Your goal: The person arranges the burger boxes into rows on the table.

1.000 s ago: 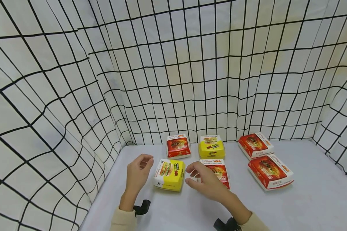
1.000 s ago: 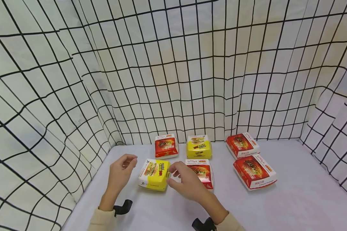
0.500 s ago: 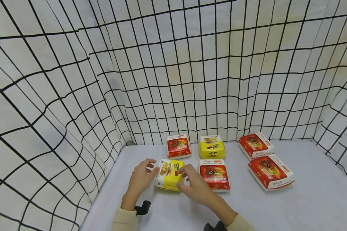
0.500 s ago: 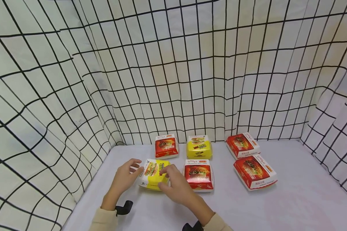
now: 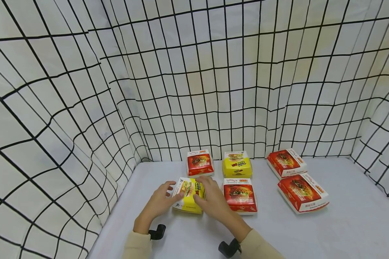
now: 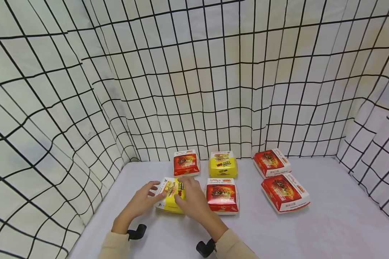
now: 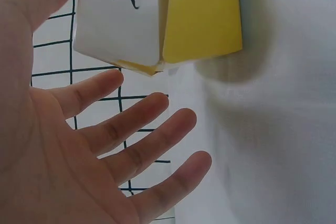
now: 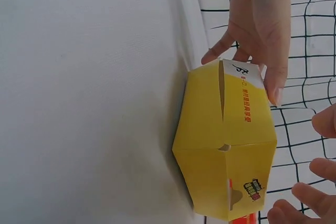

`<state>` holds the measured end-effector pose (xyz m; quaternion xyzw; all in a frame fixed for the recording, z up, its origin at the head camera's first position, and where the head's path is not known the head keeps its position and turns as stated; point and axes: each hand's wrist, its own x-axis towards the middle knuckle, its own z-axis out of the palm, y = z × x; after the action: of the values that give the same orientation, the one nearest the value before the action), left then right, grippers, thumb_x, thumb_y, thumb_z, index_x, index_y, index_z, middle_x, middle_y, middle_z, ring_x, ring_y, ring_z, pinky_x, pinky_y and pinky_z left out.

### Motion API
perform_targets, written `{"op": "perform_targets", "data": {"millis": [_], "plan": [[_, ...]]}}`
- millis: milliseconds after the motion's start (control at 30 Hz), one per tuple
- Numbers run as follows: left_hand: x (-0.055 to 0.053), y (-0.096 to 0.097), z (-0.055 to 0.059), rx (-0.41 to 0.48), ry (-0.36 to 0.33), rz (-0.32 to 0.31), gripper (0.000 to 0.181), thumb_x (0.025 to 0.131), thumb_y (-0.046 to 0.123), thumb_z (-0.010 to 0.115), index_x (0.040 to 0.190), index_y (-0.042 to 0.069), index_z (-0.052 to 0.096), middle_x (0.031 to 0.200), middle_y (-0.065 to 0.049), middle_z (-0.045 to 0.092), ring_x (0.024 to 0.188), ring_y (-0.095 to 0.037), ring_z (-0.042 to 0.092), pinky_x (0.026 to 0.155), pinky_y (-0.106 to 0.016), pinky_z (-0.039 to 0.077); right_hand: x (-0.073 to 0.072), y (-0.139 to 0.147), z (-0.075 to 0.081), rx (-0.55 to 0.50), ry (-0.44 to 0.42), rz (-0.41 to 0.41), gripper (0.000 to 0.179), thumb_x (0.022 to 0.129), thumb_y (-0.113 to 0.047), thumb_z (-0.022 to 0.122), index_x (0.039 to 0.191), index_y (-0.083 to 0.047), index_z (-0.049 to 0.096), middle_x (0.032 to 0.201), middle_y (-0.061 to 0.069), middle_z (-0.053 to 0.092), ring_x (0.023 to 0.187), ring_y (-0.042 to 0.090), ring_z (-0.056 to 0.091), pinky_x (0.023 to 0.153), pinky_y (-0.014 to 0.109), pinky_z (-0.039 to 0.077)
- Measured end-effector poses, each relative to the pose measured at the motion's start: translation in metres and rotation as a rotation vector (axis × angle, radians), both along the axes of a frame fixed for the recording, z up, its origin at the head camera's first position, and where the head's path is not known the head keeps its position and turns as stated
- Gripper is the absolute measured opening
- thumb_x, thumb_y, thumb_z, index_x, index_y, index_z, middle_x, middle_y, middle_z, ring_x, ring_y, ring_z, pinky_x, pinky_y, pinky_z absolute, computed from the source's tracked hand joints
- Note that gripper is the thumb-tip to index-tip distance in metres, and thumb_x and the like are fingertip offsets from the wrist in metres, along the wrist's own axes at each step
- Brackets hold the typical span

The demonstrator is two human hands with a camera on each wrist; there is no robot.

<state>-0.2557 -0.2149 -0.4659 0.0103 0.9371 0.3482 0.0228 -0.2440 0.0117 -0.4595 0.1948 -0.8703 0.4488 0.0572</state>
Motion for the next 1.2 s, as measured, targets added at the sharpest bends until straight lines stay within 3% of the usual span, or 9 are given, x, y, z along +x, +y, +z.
{"op": "perform_targets", "data": {"millis": [267, 500, 767, 1033, 1200], "plan": [[0.001, 0.0, 0.001, 0.015, -0.045, -0.014, 0.083, 0.086, 0.061, 0.074, 0.15, 0.015, 0.048, 0.14, -0.012, 0.06, 0.116, -0.029, 0.061, 0.086, -0.048, 0.055, -0.013, -0.01, -0.014, 0.053, -0.078, -0.071, 0.062, 0.093, -0.029, 0.07, 0.15, -0.018, 0.05, 0.165, 0.011, 0.033, 0.147, 0.038, 0.037, 0.105, 0.065, 0.045], [0.003, -0.004, 0.001, 0.01, -0.076, -0.015, 0.081, 0.086, 0.059, 0.074, 0.15, 0.016, 0.048, 0.122, -0.011, 0.069, 0.109, -0.024, 0.064, 0.083, -0.045, 0.056, -0.018, -0.015, -0.022, 0.034, -0.192, -0.055, 0.074, 0.092, -0.032, 0.073, 0.157, -0.016, 0.04, 0.169, 0.012, 0.025, 0.148, 0.039, 0.035, 0.108, 0.063, 0.044], [0.001, -0.005, -0.001, 0.013, -0.065, -0.033, 0.08, 0.086, 0.061, 0.074, 0.148, 0.017, 0.05, 0.117, -0.008, 0.07, 0.107, -0.022, 0.064, 0.082, -0.043, 0.056, -0.017, -0.013, -0.021, 0.002, -0.216, -0.053, 0.079, 0.093, -0.032, 0.073, 0.159, -0.012, 0.034, 0.167, 0.015, 0.028, 0.146, 0.038, 0.036, 0.11, 0.061, 0.043], [0.001, -0.008, -0.002, 0.025, -0.067, -0.048, 0.075, 0.088, 0.057, 0.073, 0.149, 0.019, 0.051, 0.114, -0.011, 0.069, 0.089, -0.019, 0.062, 0.073, -0.036, 0.051, -0.014, -0.015, -0.027, -0.038, -0.24, -0.079, 0.08, 0.092, -0.034, 0.073, 0.159, -0.011, 0.035, 0.164, 0.017, 0.032, 0.143, 0.038, 0.04, 0.11, 0.062, 0.041], [0.002, -0.01, -0.003, 0.036, -0.079, -0.048, 0.074, 0.089, 0.057, 0.073, 0.149, 0.019, 0.052, 0.114, -0.011, 0.069, 0.088, -0.019, 0.06, 0.072, -0.035, 0.049, -0.011, -0.018, -0.03, -0.077, -0.264, -0.094, 0.081, 0.092, -0.033, 0.074, 0.158, -0.01, 0.034, 0.162, 0.019, 0.033, 0.139, 0.038, 0.044, 0.108, 0.061, 0.043]]}}
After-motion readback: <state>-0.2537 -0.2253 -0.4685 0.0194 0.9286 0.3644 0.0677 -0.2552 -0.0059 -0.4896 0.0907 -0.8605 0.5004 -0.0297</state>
